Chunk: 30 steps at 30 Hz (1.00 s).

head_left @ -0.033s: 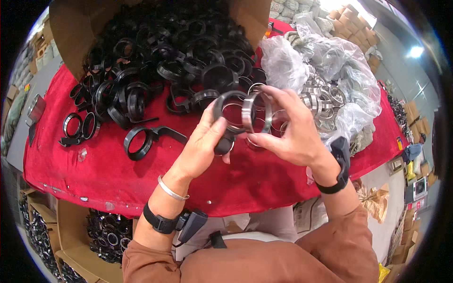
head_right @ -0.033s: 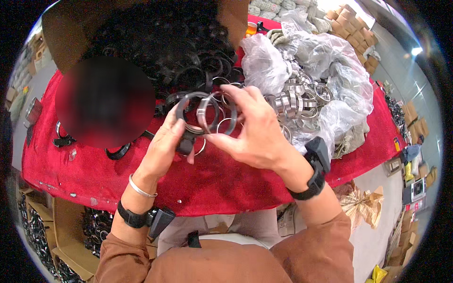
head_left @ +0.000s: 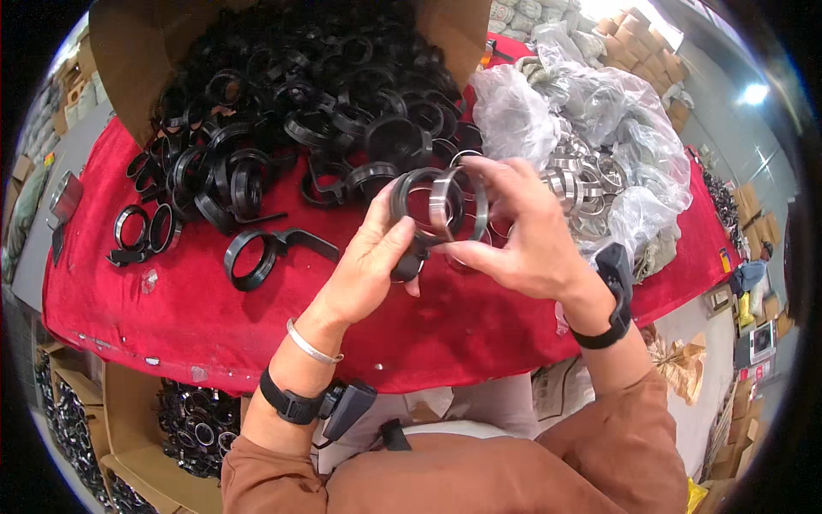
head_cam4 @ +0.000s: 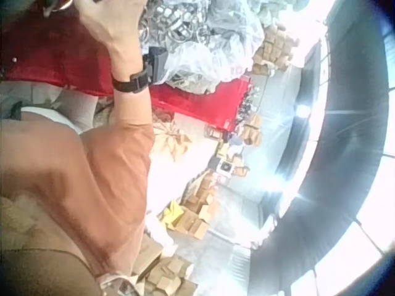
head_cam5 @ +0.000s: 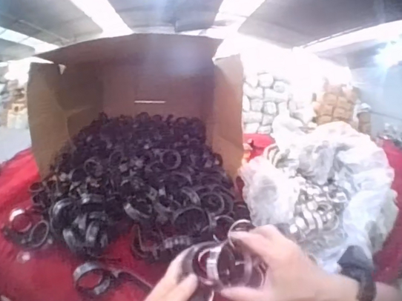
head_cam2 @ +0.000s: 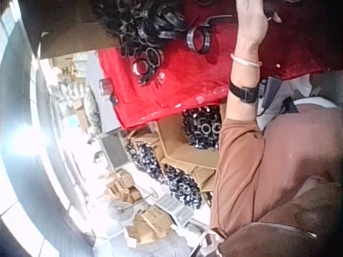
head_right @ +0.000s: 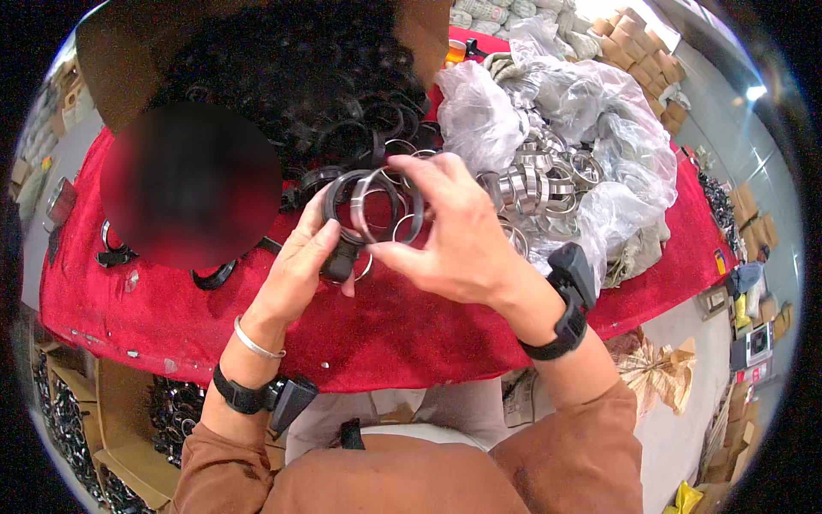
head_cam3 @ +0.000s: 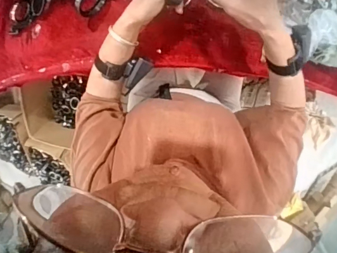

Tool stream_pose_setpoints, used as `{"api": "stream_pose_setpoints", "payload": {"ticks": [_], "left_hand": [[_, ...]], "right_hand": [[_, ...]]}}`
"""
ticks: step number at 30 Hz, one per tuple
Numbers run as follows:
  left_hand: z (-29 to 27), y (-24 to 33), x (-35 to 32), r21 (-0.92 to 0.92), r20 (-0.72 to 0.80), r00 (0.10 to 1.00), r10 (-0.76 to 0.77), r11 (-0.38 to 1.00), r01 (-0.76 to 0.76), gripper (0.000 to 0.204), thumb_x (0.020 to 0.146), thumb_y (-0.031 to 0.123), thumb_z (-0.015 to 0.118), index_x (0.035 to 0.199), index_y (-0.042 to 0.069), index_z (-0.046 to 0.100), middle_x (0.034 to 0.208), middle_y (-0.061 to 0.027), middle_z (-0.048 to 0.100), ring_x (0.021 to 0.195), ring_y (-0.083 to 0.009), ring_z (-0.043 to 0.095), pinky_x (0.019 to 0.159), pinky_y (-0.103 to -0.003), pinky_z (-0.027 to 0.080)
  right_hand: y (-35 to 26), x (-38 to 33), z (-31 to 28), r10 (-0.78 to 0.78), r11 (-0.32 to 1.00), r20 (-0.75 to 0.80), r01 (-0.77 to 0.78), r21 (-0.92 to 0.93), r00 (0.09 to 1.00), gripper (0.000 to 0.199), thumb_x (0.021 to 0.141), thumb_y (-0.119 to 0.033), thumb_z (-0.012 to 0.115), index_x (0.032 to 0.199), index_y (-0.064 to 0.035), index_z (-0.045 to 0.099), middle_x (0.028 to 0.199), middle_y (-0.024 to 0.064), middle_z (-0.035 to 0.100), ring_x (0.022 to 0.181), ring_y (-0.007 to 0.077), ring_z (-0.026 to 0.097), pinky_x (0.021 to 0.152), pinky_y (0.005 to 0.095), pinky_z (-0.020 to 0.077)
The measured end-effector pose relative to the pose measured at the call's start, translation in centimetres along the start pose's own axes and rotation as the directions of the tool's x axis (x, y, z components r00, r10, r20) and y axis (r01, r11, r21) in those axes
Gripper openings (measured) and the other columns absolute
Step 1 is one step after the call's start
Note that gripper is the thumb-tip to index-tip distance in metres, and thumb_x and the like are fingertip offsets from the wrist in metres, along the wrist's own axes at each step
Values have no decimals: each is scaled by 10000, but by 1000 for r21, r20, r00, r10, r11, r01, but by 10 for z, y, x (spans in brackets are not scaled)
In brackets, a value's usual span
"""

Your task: Assembling metal rings onto circular black plastic components.

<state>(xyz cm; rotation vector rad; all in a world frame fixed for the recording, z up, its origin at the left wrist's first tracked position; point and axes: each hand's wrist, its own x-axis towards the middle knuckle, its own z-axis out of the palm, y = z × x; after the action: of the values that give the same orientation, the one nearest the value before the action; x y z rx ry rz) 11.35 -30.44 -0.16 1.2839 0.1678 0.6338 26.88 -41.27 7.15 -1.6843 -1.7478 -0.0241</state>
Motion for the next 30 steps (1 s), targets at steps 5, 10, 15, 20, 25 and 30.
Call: {"api": "stream_pose_setpoints", "payload": {"ticks": [5, 10, 15, 20, 25, 30], "left_hand": [[-1, -5, 2, -12, 13, 1000, -2, 1000, 3, 527, 979, 265, 362, 1441, 91, 177, 1137, -80, 555, 760, -110, 586, 556, -234, 518], [-2, -5, 2, 6, 5, 1000, 17, 1000, -17, 518, 984, 290, 343, 1446, 113, 190, 1122, -69, 563, 775, -114, 588, 590, -243, 524], [6, -3, -1, 3, -31, 1000, 3, 1000, -3, 512, 964, 239, 437, 1420, 99, 253, 1089, -44, 568, 782, -84, 569, 544, -201, 489], [11, -1, -2, -27, -111, 994, 11, 1000, -14, 483, 926, 176, 536, 1362, 81, 350, 990, -20, 580, 747, -55, 548, 478, -172, 445], [15, -3, -9, -61, -26, 1000, 1, 998, -3, 355, 933, 189, 518, 1263, 77, 447, 853, 9, 567, 675, -35, 529, 427, -170, 425], [-2, 23, -23, -10, -93, 996, -7, 1000, 6, 323, 918, 177, 537, 1214, 63, 476, 846, -13, 584, 716, -59, 550, 463, -226, 460]], "right_hand": [[1, 5, 10, -46, 999, 9, 46, -14, 999, 694, 603, -131, 790, 1223, -12, 501, 1059, 129, 502, 855, 199, 574, 686, 279, 504], [4, 5, 12, -58, 998, -1, 58, -27, 998, 694, 604, -129, 792, 1226, -20, 504, 1056, 133, 502, 865, 202, 572, 684, 282, 510], [4, 5, 16, -54, 998, -7, 54, 17, 999, 684, 576, -171, 784, 1170, 20, 502, 1000, 215, 492, 931, 361, 537, 825, 389, 465], [19, 5, 29, 365, 733, 17, -299, 611, 931, 494, 804, -306, 700, 1109, 49, 542, 922, 93, 581, 803, 178, 568, 758, 295, 473], [11, 10, 54, 548, 741, -112, -419, 524, 829, 548, 959, -441, 422, 711, 0, 633, 606, 6, 562, 600, 64, 486, 541, 257, 402], [2, 21, 67, 503, 642, 58, -418, 643, 862, 533, 955, -451, 422, 716, -15, 615, 598, -11, 512, 560, 45, 455, 469, 214, 372]]}}
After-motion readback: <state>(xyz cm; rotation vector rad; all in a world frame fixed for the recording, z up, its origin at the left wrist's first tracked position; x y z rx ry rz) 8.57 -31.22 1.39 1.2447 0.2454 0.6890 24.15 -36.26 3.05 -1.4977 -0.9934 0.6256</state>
